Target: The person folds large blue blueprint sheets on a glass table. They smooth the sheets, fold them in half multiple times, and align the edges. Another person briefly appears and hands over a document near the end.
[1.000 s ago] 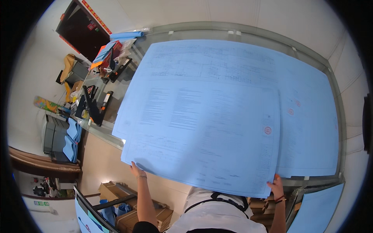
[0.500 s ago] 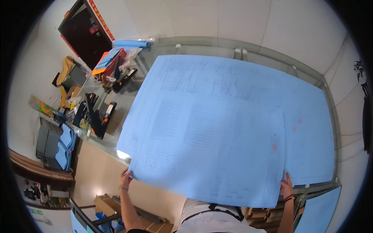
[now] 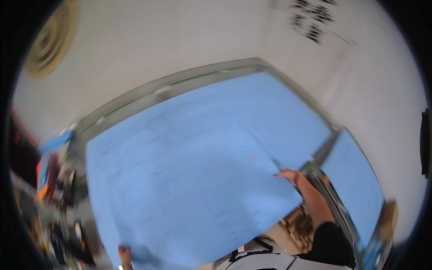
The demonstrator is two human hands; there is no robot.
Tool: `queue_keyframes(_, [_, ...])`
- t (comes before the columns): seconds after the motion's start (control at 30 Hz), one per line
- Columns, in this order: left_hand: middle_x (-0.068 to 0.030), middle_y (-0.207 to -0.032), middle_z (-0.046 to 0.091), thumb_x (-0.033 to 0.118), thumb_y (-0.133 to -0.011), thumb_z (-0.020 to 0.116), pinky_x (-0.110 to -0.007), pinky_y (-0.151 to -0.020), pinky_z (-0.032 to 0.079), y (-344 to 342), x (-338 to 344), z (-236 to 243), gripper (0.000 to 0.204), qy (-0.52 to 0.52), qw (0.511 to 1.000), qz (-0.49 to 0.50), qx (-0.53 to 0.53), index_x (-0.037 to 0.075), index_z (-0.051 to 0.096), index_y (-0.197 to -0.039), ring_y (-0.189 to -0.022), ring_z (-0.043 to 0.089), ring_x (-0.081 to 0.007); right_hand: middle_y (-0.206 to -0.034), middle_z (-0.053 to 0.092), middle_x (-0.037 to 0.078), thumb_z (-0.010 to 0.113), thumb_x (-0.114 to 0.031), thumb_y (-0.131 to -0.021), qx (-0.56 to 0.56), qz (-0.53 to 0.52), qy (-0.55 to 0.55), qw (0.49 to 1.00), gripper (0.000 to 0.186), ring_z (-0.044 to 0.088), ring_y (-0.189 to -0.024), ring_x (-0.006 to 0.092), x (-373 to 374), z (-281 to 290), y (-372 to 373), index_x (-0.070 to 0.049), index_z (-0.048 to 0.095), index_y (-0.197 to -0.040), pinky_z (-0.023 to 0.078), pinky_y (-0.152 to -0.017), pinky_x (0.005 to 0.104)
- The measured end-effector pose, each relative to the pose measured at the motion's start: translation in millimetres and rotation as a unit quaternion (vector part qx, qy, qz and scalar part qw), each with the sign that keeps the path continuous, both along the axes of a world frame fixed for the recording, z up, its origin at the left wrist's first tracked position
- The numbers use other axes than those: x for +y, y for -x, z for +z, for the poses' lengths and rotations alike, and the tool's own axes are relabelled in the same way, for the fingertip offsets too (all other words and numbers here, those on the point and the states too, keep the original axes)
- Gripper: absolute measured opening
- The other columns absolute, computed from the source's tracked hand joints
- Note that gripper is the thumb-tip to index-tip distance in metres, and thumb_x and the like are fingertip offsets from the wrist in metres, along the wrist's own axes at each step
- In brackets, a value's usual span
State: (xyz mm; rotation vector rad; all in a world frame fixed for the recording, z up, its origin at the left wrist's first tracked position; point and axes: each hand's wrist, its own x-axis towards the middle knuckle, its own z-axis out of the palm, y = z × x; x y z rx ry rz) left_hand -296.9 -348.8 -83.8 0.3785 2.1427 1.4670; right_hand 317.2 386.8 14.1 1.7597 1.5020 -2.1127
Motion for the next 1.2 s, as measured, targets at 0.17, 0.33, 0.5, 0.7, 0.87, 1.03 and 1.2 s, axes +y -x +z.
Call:
queue_keyframes(0.17, [-0.0136, -0.110, 0.058, 0.012, -0.079, 0.059, -0.036, -0.081, 0.045, -60.2, 90.7, 86.1, 0.044, -0.057, 0.978, 0.015, -0.199, 0.001, 0.051, -0.121, -0.095, 0.056, -0.0227, -0.101, 0.065, 0.015, 0.071, -0.037, -0.075, -0.121, 0.263, -0.299, 0.909, 0.053, 0.059, -0.093, 0.0244, -18.2, 57.4, -13.5, 0.002, 0.062, -0.109, 0.045, -0.083, 0.0361])
queue_keyframes(0.33, [-0.0183, -0.126, 0.052, 0.029, -0.087, 0.057, -0.045, -0.096, 0.040, -61.2, 114.3, 53.8, 0.052, 0.058, 0.981, -0.175, -0.062, 0.002, 0.047, -0.130, -0.111, 0.050, -0.0302, -0.074, 0.062, 0.016, 0.063, -0.031, -0.081, 0.028, 0.291, -0.474, 0.831, 0.038, 0.058, -0.070, 0.0243, -82.9, 150.2, 44.1, 0.005, 0.061, -0.094, 0.047, -0.067, 0.0389])
queue_keyframes(0.5, [-0.0125, -0.116, 0.056, 0.019, -0.078, 0.070, -0.041, -0.090, 0.043, -154.0, 242.0, 69.9, 0.059, 0.028, 0.975, -0.119, -0.185, -0.001, 0.047, -0.129, -0.101, 0.053, -0.0251, -0.107, 0.060, 0.020, 0.044, -0.059, -0.090, 0.044, 0.311, -0.256, 0.914, 0.066, 0.056, -0.101, 0.0300, -148.7, 189.3, 47.0, 0.001, 0.054, -0.118, 0.045, -0.086, 0.0402])
queue_keyframes(0.7, [-0.0078, -0.090, 0.063, 0.000, -0.074, 0.059, -0.029, -0.066, 0.048, -186.3, 277.4, 11.3, 0.034, -0.075, 0.983, -0.117, -0.123, -0.001, 0.057, -0.108, -0.076, 0.060, -0.0165, -0.126, 0.052, 0.023, 0.063, -0.071, -0.069, -0.135, 0.064, -0.354, 0.923, 0.099, 0.049, -0.117, 0.0347, -168.4, 34.2, -72.7, 0.005, 0.044, -0.130, 0.041, -0.097, 0.0383])
queue_keyframes(0.87, [-0.0055, -0.085, 0.063, -0.001, -0.076, 0.059, -0.029, -0.062, 0.047, -245.6, 324.6, 29.5, 0.027, -0.059, 0.990, -0.119, -0.041, -0.003, 0.060, -0.102, -0.071, 0.058, -0.0149, -0.100, 0.065, 0.016, 0.077, -0.052, -0.066, -0.042, 0.036, -0.292, 0.955, 0.072, 0.062, -0.095, 0.0280, -166.5, -8.1, -146.2, 0.000, 0.060, -0.113, 0.048, -0.084, 0.0342])
queue_keyframes(1.03, [-0.0075, -0.089, 0.065, 0.011, -0.084, 0.061, -0.030, -0.066, 0.047, -334.0, 422.7, 86.9, 0.023, -0.104, 0.973, -0.202, 0.049, -0.005, 0.061, -0.101, -0.074, 0.057, -0.0156, -0.079, 0.068, 0.007, 0.080, -0.020, -0.069, 0.049, -0.128, -0.402, 0.905, 0.035, 0.063, -0.071, 0.0152, -163.6, 15.0, -227.1, -0.006, 0.068, -0.099, 0.051, -0.068, 0.0316])
queue_keyframes(1.2, [-0.0075, -0.098, 0.062, 0.020, -0.091, 0.060, -0.030, -0.075, 0.048, -482.3, 556.6, 158.4, 0.036, -0.160, 0.913, -0.365, -0.088, -0.003, 0.053, -0.117, -0.088, 0.057, -0.0130, -0.080, 0.064, 0.003, 0.076, -0.004, -0.069, -0.026, -0.339, -0.381, 0.859, 0.024, 0.058, -0.067, 0.0136, -187.6, 116.8, -363.8, -0.001, 0.066, -0.091, 0.048, -0.062, 0.0289])
